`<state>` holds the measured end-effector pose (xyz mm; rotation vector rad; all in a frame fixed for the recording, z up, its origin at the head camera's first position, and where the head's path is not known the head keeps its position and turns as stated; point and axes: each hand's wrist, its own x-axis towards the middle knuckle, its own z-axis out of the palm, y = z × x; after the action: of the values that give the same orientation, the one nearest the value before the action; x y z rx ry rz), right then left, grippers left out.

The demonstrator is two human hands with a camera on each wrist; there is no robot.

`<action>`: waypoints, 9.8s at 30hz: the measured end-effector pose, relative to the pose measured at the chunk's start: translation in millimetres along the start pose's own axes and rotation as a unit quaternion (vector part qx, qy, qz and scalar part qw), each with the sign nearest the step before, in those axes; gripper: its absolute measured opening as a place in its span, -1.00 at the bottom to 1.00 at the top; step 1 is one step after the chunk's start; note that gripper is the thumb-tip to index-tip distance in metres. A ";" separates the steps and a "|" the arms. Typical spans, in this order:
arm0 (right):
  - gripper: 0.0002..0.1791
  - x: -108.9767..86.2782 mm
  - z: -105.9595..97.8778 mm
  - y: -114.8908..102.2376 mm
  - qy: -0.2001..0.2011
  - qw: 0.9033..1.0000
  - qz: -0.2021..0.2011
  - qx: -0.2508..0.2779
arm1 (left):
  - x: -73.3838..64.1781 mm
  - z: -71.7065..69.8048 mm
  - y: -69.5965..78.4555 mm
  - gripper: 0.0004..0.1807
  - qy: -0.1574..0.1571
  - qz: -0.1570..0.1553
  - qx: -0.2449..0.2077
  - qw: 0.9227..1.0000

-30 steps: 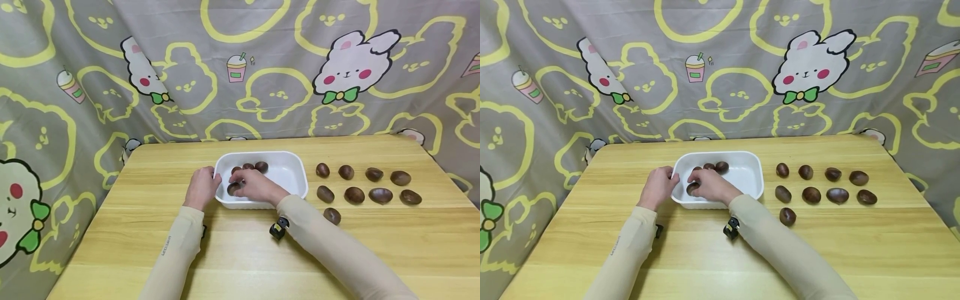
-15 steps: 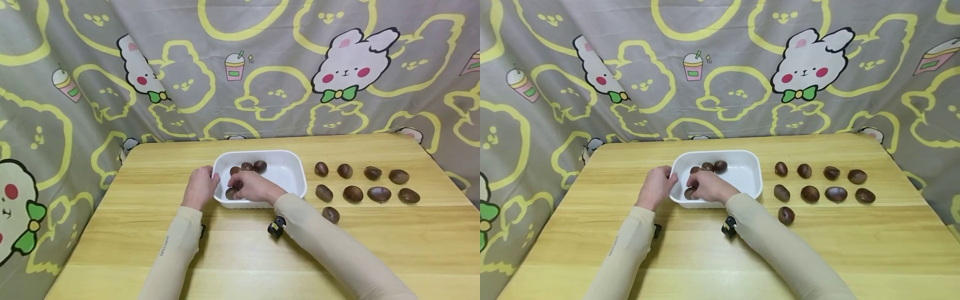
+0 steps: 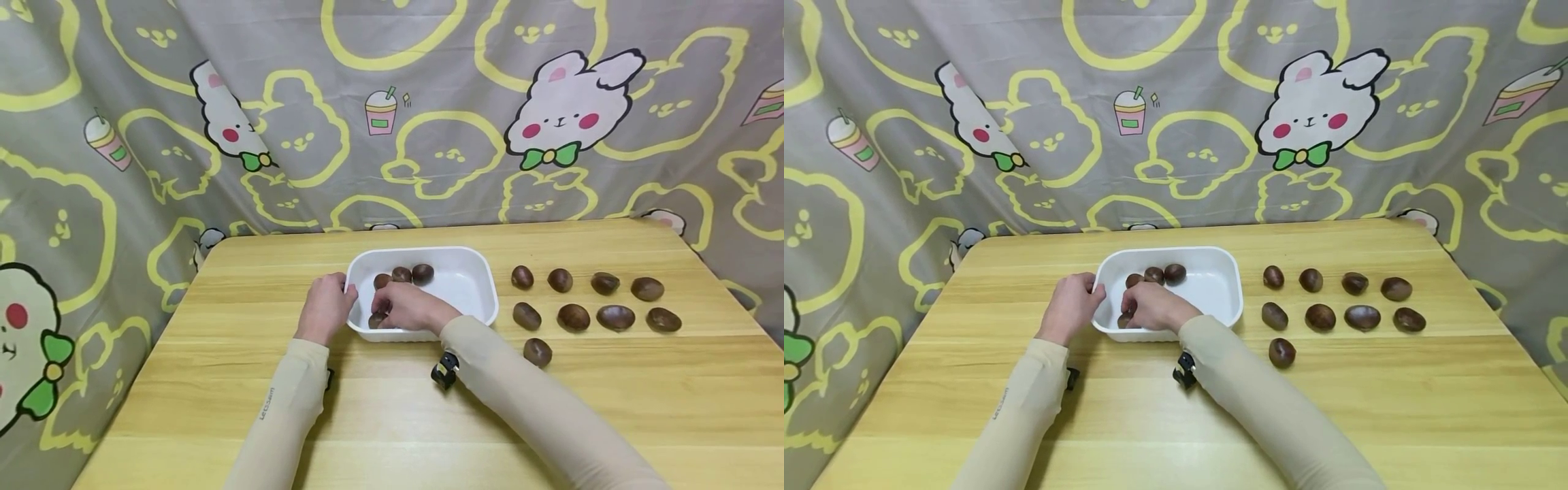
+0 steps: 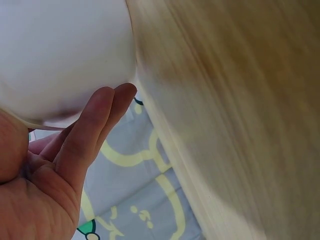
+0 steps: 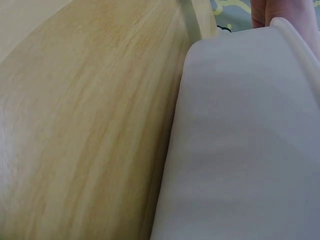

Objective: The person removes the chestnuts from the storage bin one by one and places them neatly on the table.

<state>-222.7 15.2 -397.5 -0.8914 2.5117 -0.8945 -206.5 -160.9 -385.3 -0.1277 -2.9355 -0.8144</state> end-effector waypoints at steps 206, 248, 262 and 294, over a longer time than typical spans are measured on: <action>-0.63 -55.3 -55.2 38.6 0.197 0.970 0.102 0.101 | 1.1 0.5 3.6 -0.74 -0.045 -0.063 -0.035 0.996; -0.74 -22.1 -37.5 48.9 0.176 0.968 0.144 0.108 | 1.7 0.5 4.8 -0.75 -0.039 -0.053 -0.025 0.998; -0.66 -23.2 -33.6 50.8 0.166 0.972 0.149 0.070 | -0.7 2.8 2.7 -0.77 -0.032 -0.053 -0.034 0.998; -0.60 -68.6 -83.1 52.8 0.184 0.962 0.127 0.156 | 1.7 0.2 4.4 -0.74 -0.043 -0.064 -0.035 0.996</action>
<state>-235.3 129.6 -363.5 -0.3164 2.5920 -1.4200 -207.8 -156.9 -383.0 0.0201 -3.0221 -0.9531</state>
